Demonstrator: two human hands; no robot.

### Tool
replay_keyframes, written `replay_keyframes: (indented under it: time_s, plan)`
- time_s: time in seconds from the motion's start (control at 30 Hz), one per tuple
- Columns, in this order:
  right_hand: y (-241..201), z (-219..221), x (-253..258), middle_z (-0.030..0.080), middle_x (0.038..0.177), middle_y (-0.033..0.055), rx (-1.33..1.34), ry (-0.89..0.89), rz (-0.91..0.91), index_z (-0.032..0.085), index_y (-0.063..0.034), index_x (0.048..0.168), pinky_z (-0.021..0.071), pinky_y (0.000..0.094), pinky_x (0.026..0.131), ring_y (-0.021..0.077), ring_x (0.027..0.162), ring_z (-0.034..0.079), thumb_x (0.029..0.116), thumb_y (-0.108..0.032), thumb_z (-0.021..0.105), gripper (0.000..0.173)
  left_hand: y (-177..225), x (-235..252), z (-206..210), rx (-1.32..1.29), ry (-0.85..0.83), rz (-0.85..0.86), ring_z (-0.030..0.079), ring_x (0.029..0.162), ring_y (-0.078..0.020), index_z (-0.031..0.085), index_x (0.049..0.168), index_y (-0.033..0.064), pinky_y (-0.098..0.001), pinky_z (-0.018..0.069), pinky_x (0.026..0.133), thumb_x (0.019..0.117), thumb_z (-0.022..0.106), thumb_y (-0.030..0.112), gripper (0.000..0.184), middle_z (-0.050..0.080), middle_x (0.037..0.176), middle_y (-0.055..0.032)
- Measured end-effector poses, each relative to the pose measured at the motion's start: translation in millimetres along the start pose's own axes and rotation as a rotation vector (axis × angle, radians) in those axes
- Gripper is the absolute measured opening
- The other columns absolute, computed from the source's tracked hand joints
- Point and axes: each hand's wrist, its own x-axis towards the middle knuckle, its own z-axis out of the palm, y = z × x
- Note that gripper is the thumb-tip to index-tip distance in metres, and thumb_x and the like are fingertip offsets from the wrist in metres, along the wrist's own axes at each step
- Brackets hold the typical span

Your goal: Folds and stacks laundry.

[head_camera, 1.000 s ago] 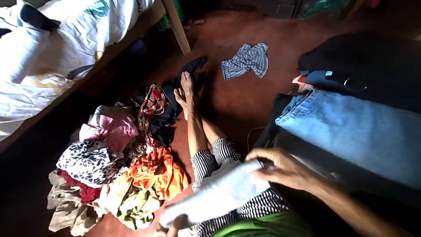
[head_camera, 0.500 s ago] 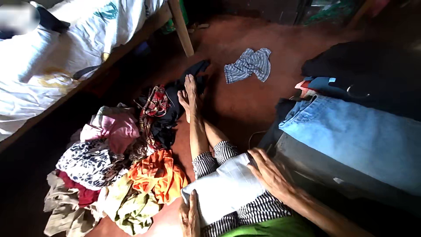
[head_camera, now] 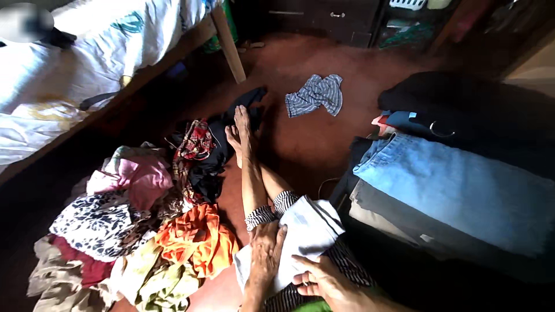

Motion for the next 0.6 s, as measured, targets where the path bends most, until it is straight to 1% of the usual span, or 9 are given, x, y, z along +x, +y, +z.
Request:
replay_keyframes:
  time_s: [0.03, 0.1, 0.2, 0.3, 0.37, 0.43, 0.47, 0.53, 0.6]
  plan:
    - [-1.3, 7.9, 4.9, 0.066, 0.096, 0.0087, 0.060, 0.055, 0.039, 0.057, -0.0012, 0.125, 0.0564, 0.0307, 0.070, 0.0154, 0.078, 0.067, 0.0997, -0.030, 0.067, 0.039, 0.4, -0.5, 1.7, 0.016, 0.012, 0.004, 0.068, 0.111, -0.0383, 0.076, 0.111, 0.0014, -0.0579, 0.0475, 0.102, 0.1056, 0.040, 0.044, 0.056, 0.075, 0.109, -0.0166]
    - [2.0, 16.3, 12.0, 0.063, 0.087, 0.0051, 0.066, 0.092, 0.031, 0.063, -0.0041, 0.115, 0.0534, 0.0268, 0.064, 0.0122, 0.069, 0.062, 0.0996, -0.026, 0.067, 0.027, -0.6, -5.5, -5.5, -0.036, 0.010, -0.052, 0.068, 0.111, -0.0369, 0.075, 0.115, 0.0019, -0.0558, 0.0480, 0.102, 0.1056, 0.039, 0.047, 0.058, 0.074, 0.110, -0.0168]
    - [13.1, 17.1, 19.9, 0.062, 0.064, 0.0001, -0.018, 0.033, -0.231, 0.064, -0.0036, 0.087, 0.0514, 0.0208, 0.054, 0.0067, 0.053, 0.059, 0.0979, -0.008, 0.061, 0.012, -9.5, -15.3, -32.7, -0.293, -0.085, -0.235, 0.066, 0.116, -0.0275, 0.067, 0.130, 0.0036, -0.0500, 0.0483, 0.104, 0.1024, 0.041, 0.056, 0.064, 0.071, 0.119, -0.0160]
    - [10.2, 10.0, 24.7, 0.065, 0.066, -0.0038, -0.146, -0.140, -0.461, 0.065, -0.0064, 0.085, 0.0530, 0.0211, 0.056, 0.0044, 0.055, 0.059, 0.0885, -0.003, 0.059, 0.008, -15.9, -29.6, -56.3, -0.516, -0.087, -0.281, 0.066, 0.115, -0.0150, 0.060, 0.136, 0.0010, -0.0405, 0.0506, 0.104, 0.0939, 0.046, 0.072, 0.084, 0.070, 0.122, -0.0128]
    - [-0.9, 8.4, 26.3, 0.066, 0.068, -0.0058, -0.228, -0.254, -0.497, 0.064, -0.0086, 0.089, 0.0532, 0.0215, 0.056, 0.0040, 0.056, 0.060, 0.0838, -0.004, 0.061, 0.007, -6.7, -39.0, -67.8, -0.805, -0.028, -0.320, 0.065, 0.111, -0.0048, 0.058, 0.134, -0.0023, -0.0272, 0.0514, 0.102, 0.0894, 0.062, 0.066, 0.081, 0.070, 0.120, -0.0058]
    - [-12.8, 9.0, 28.1, 0.067, 0.071, -0.0054, -0.266, -0.341, -0.498, 0.063, -0.0094, 0.093, 0.0537, 0.0229, 0.055, 0.0048, 0.058, 0.062, 0.0780, -0.005, 0.064, 0.016, 7.1, -44.9, -68.0, -1.040, 0.095, -0.416, 0.070, 0.093, -0.0032, 0.062, 0.119, 0.0014, -0.0251, 0.0579, 0.089, 0.0820, 0.076, 0.057, 0.068, 0.073, 0.101, 0.0020]
    - [-19.8, 8.7, 28.7, 0.069, 0.076, -0.0049, -0.306, -0.374, -0.498, 0.064, -0.0088, 0.098, 0.0566, 0.0237, 0.060, 0.0049, 0.065, 0.065, 0.0764, -0.006, 0.066, 0.022, 10.6, -47.9, -65.3, -1.097, 0.158, -0.458, 0.071, 0.088, -0.0048, 0.063, 0.115, 0.0026, -0.0263, 0.0597, 0.085, 0.0813, 0.078, 0.054, 0.063, 0.074, 0.095, 0.0023]
    - [-35.6, 5.8, 32.6, 0.073, 0.093, -0.0045, -0.475, -0.445, -0.533, 0.064, -0.0058, 0.111, 0.0594, 0.0236, 0.083, 0.0024, 0.088, 0.070, 0.0774, -0.010, 0.073, 0.035, 17.1, -52.9, -60.9, -1.106, 0.277, -0.576, 0.072, 0.083, -0.0073, 0.064, 0.113, 0.0013, -0.0279, 0.0609, 0.080, 0.0852, 0.075, 0.045, 0.053, 0.074, 0.090, -0.0004]
    - [-49.8, 0.5, 41.0, 0.074, 0.100, -0.0014, -0.760, -0.459, -0.626, 0.069, -0.0032, 0.111, 0.0561, 0.0264, 0.093, 0.0033, 0.097, 0.069, 0.0824, -0.029, 0.078, 0.040, 43.2, -48.3, -76.8, -1.072, 0.342, -0.763, 0.071, 0.086, -0.0091, 0.060, 0.119, -0.0049, -0.0268, 0.0597, 0.082, 0.0968, 0.064, 0.028, 0.040, 0.073, 0.095, -0.0087]
